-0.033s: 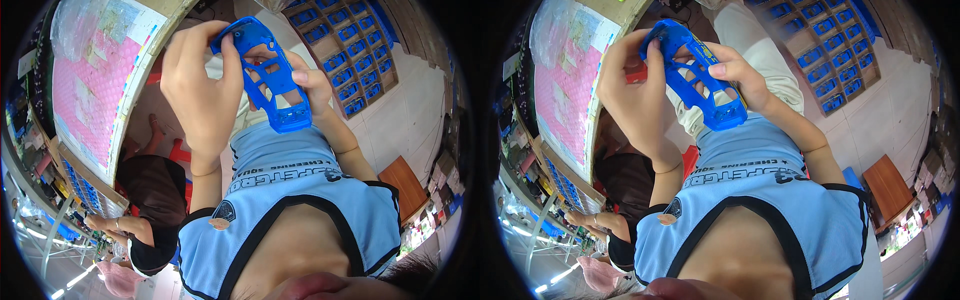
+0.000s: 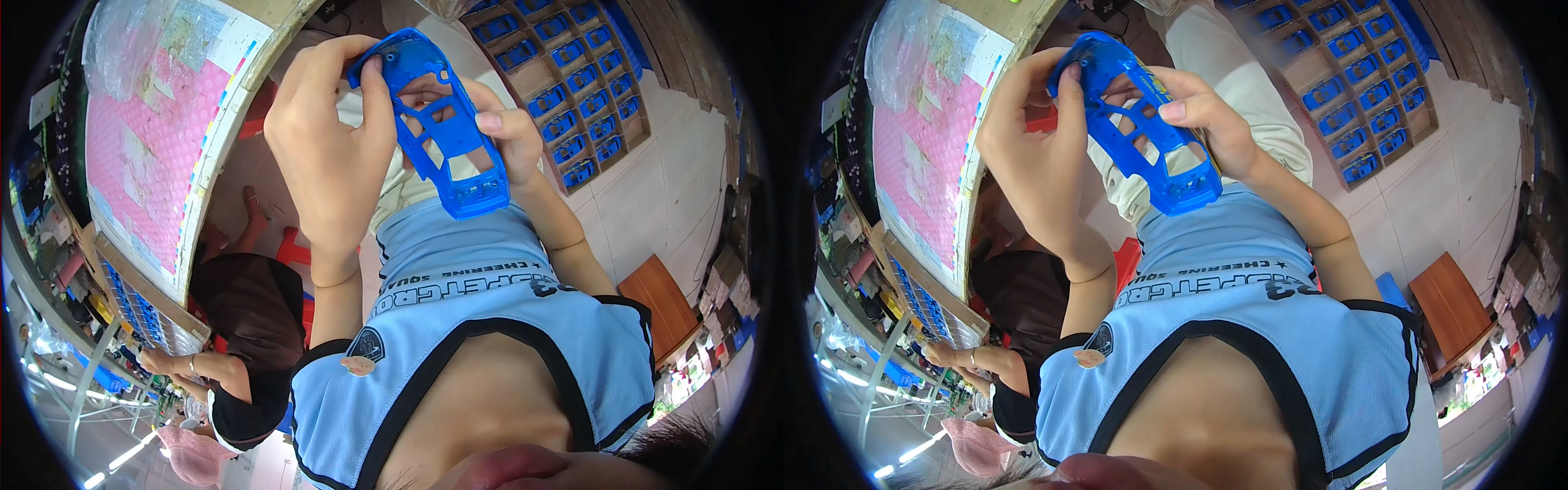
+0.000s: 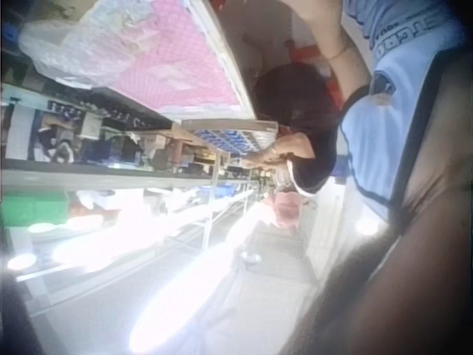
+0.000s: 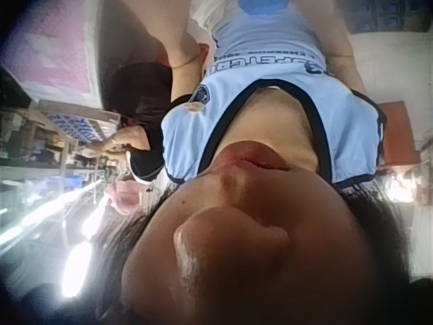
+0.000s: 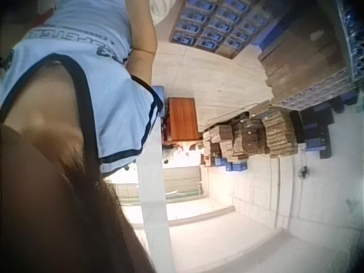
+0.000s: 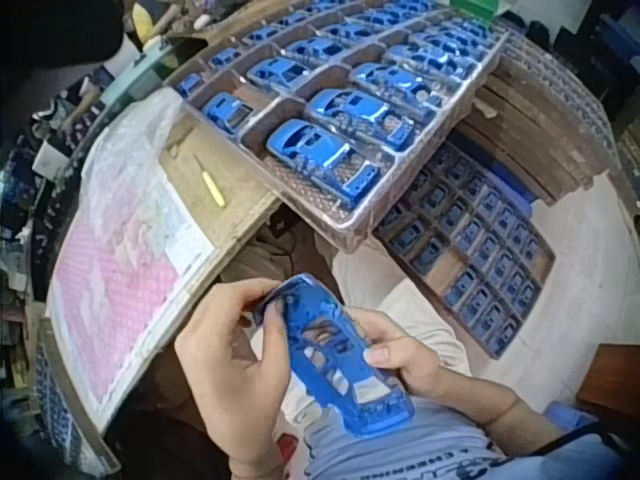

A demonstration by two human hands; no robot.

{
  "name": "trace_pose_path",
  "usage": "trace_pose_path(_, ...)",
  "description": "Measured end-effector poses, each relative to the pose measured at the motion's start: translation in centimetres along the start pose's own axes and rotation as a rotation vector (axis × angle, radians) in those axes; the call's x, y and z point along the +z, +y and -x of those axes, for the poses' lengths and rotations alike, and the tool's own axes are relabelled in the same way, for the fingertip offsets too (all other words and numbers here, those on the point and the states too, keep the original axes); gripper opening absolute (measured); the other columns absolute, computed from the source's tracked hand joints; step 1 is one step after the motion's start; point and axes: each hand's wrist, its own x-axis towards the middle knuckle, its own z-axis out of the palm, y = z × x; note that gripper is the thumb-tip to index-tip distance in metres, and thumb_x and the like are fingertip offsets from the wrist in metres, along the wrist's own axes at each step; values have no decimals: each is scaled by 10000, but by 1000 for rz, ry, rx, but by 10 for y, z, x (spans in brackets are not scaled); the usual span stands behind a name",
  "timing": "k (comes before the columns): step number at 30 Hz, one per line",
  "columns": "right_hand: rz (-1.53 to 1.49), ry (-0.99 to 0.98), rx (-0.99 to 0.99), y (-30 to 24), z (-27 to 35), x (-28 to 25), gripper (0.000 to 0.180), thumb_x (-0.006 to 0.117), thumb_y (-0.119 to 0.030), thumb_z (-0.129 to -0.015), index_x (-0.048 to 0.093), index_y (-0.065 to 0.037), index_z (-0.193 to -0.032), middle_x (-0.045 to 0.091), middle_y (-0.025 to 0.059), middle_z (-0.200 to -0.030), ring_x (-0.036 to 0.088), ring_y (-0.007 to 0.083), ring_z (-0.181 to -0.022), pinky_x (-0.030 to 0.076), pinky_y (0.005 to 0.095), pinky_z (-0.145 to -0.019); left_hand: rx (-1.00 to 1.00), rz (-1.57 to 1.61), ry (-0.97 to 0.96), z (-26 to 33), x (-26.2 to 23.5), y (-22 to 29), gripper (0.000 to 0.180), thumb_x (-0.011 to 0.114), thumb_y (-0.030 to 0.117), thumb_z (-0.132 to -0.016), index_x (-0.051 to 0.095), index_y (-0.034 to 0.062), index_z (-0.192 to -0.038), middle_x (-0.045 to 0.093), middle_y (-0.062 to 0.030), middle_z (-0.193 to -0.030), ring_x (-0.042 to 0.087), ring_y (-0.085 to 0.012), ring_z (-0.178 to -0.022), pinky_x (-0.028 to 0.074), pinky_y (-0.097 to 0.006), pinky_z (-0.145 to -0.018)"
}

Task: The person assembles toy cars by taking plastic car shells, inserting clear plastic components into them by hand, and setting them aside.

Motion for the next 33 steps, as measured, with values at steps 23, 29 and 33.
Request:
trace_pose_path(23, 965, 243, -9, -11, -37, -9, 319, 372, -203, -915, 554, 58, -890, 638, 147, -744, 628, 200, -639, 495, 294, -590, 31, -193, -176, 3, 19, -12, 117, 553, 20, -751, 584, -46, -843, 589, -168, -760, 566, -294, -635, 452, -358, -596)
trace_pose_path(29, 1014, 249, -15, -10, -37, -7, 309, 381, -199, -914, 549, 59, -884, 619, 154, -726, 617, 240, -649, 478, 328, -598, 74, -86, -150, 3, 24, -18, 150, 580, 60, -759, 591, -35, -875, 608, -139, -768, 570, -227, -610, 460, -305, -601)
trace_pose_path(33, 1054, 255, -42, -5, -38, -6, 306, 379, -188, -919, 551, 63, -888, 593, 176, -714, 594, 286, -646, 457, 348, -597, 78, -76, -148, 2, 27, -22, 141, 585, 73, -770, 594, -32, -865, 612, -137, -757, 586, -215, -629, 470, -293, -620)
